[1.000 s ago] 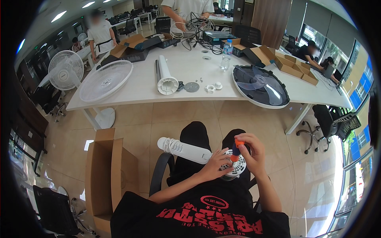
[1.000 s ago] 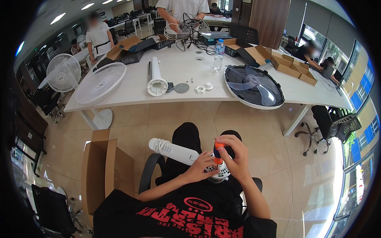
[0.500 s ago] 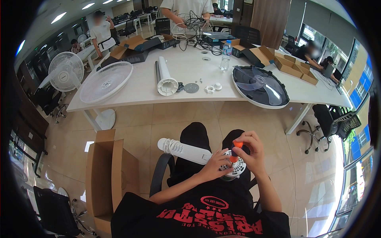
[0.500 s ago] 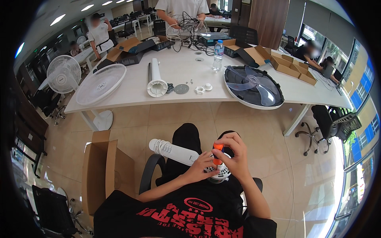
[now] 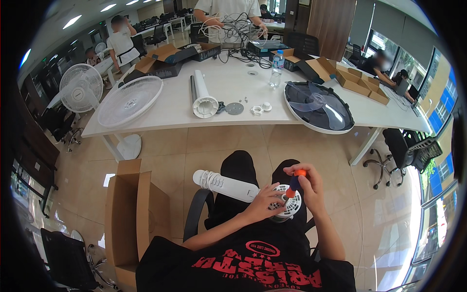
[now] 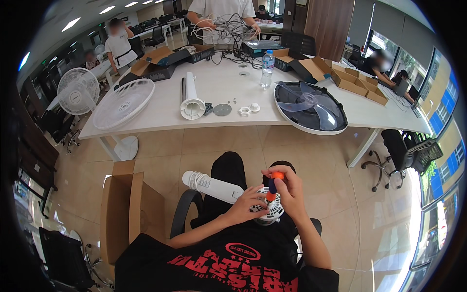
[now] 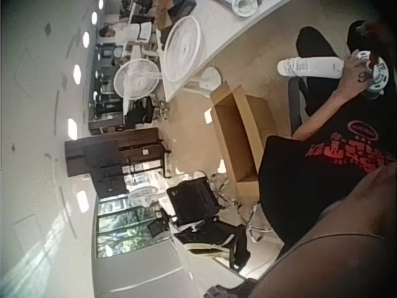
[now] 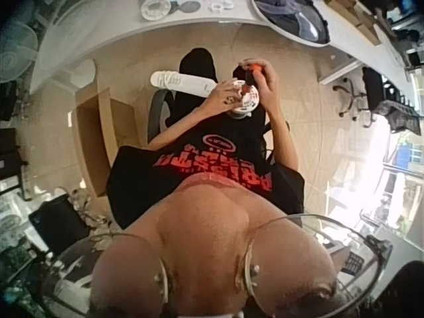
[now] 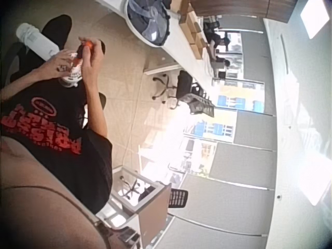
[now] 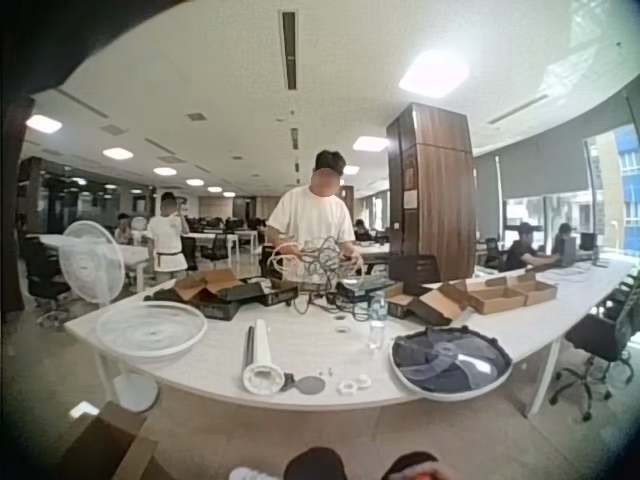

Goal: Assembling the components of a standing electric fan.

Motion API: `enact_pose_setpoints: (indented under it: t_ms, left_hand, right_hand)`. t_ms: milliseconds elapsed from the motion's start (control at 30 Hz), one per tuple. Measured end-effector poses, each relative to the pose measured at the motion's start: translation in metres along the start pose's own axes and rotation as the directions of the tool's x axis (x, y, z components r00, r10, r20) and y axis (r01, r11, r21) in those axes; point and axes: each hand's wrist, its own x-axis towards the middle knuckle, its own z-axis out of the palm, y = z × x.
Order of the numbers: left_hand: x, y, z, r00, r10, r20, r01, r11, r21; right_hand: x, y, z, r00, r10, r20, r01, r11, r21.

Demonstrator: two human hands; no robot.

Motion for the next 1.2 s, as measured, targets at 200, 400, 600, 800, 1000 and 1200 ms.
enact_pose_setpoints:
  t_ms: [200,400,600,800,1000,1200]
  left_hand:
    - [-0.001,0.002,-0.001,1.0,-0.014,-0.008,0.014,1.0,0.007]
    - [0.0,0.003,-0.003,1.0,-0.002,-0.001,0.002,1.0,0.009]
    - [-0.001,0.005,-0.005,0.999,-0.023,0.03,0.023,1.0,-0.007]
    - [-0.001,0.003,-0.006,0.998,-0.002,0.068,0.001,1.0,0.005]
    - [-0.003,0.003,-0.006,0.992,-0.01,0.129,-0.001,0.997,0.081]
    - [-0.005,0.003,-0.005,0.991,0.033,0.129,-0.047,0.993,0.11]
  right_hand:
    - [0.001,0.001,-0.009,0.982,-0.164,0.09,0.186,0.918,-0.352]
    - [-0.005,0.0,0.002,1.0,-0.017,-0.012,0.018,0.997,0.072]
    - [-0.004,-0.002,0.005,0.997,-0.081,0.016,0.08,0.995,0.052]
    - [-0.004,-0.004,0.006,0.995,-0.097,0.032,0.096,0.995,0.04]
    - [-0.005,-0.015,0.008,0.979,-0.201,0.015,0.201,0.979,0.023]
    - [0.003,-0.046,-0.012,0.926,-0.346,-0.152,0.328,0.936,-0.129]
